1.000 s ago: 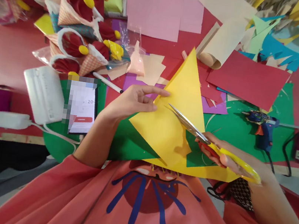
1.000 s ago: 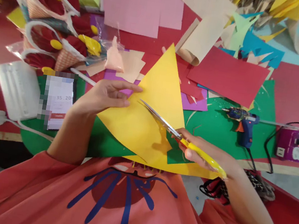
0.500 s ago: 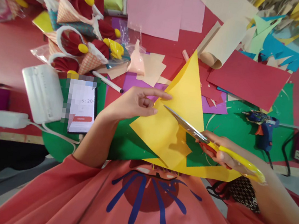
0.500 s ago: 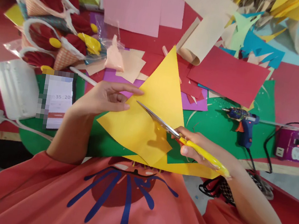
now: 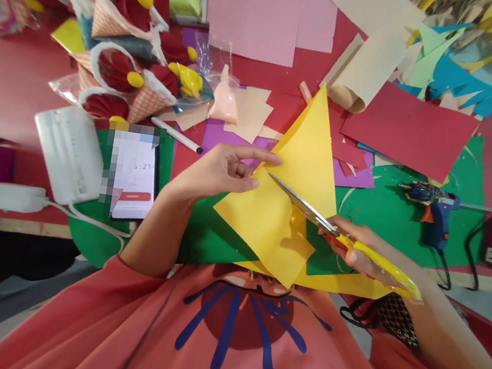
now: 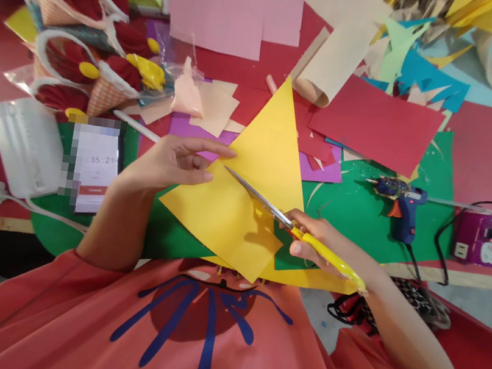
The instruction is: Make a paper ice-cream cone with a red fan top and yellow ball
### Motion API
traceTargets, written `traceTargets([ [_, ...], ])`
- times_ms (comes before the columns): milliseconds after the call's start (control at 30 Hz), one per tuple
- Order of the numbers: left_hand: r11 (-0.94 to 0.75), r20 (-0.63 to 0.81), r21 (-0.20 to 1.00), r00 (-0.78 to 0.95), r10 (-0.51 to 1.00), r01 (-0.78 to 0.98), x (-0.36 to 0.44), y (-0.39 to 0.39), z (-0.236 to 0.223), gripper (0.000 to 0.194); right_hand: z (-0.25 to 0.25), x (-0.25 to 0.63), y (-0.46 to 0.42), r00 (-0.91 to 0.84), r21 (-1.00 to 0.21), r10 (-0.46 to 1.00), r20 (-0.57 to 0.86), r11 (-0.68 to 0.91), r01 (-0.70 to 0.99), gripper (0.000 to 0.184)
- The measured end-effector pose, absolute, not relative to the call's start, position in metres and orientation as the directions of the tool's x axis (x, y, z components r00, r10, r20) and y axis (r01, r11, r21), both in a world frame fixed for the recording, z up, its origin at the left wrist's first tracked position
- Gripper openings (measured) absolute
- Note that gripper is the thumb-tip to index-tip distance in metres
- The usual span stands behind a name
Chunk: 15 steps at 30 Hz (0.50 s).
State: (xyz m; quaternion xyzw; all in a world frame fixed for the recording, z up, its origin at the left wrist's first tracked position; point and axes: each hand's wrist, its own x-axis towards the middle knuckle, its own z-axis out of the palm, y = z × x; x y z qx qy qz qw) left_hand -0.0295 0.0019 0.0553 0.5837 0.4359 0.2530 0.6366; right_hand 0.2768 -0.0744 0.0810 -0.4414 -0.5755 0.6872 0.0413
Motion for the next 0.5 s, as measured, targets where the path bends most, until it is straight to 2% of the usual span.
traceTargets([
  [333,0.178,-0.257,0.963,0.492,0.832,0.202,-0.0302,0.0018,0.0553,0.044,0.0790,0.2752,-0.0759,-0.623,-0.868,0.631,-0.462,-0.178,0.463,0.070],
  [500,0.200,-0.273,0.960,0.494,0.826,0.197,-0.0275,0.0005,0.0564,0.045,0.0765,0.2823,-0.0771,-0.656,-0.870,0.583,-0.480,-0.217,0.444,0.068],
])
